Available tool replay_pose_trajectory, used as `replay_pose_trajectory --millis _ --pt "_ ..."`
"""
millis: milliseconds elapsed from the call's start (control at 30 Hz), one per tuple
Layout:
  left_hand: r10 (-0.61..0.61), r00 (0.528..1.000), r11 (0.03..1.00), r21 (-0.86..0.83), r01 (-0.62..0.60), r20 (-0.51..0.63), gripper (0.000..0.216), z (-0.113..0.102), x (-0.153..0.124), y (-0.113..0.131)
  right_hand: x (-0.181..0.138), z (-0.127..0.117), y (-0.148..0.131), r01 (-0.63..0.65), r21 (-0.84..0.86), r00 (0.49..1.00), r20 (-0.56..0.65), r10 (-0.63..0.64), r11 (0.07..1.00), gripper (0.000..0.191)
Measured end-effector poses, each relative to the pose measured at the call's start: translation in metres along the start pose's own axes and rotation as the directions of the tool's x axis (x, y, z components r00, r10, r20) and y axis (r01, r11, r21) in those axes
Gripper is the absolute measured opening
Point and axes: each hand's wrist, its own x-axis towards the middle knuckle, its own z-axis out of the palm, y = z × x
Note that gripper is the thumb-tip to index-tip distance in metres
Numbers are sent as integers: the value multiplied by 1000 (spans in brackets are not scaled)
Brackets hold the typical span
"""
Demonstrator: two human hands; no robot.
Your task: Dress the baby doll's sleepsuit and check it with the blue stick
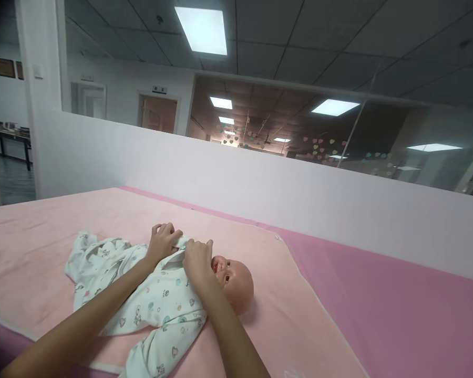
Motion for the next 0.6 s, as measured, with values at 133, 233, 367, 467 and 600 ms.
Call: replay_pose_trajectory --millis 133,233,367,467,600 --pt "-1 983 996 -92 18 183 15 -7 -3 2 -3 1 0 29 -3 997 65 -29 1000 21" --pt "-52 950 983 -150 102 308 22 -9 -5 0 -8 -10 4 60 7 996 64 -60 998 17" --pt "-89 924 984 -112 140 372 27 -9 -8 -4 -18 -38 17 131 113 971 184 -151 985 16" --pt "-109 912 983 -92 157 395 33 -11 -10 -6 -25 -58 38 93 267 920 346 -186 959 22" --pt "-115 900 983 -85 165 420 35 -12 -10 -6 -32 -59 80 -74 610 938 312 -153 789 24"
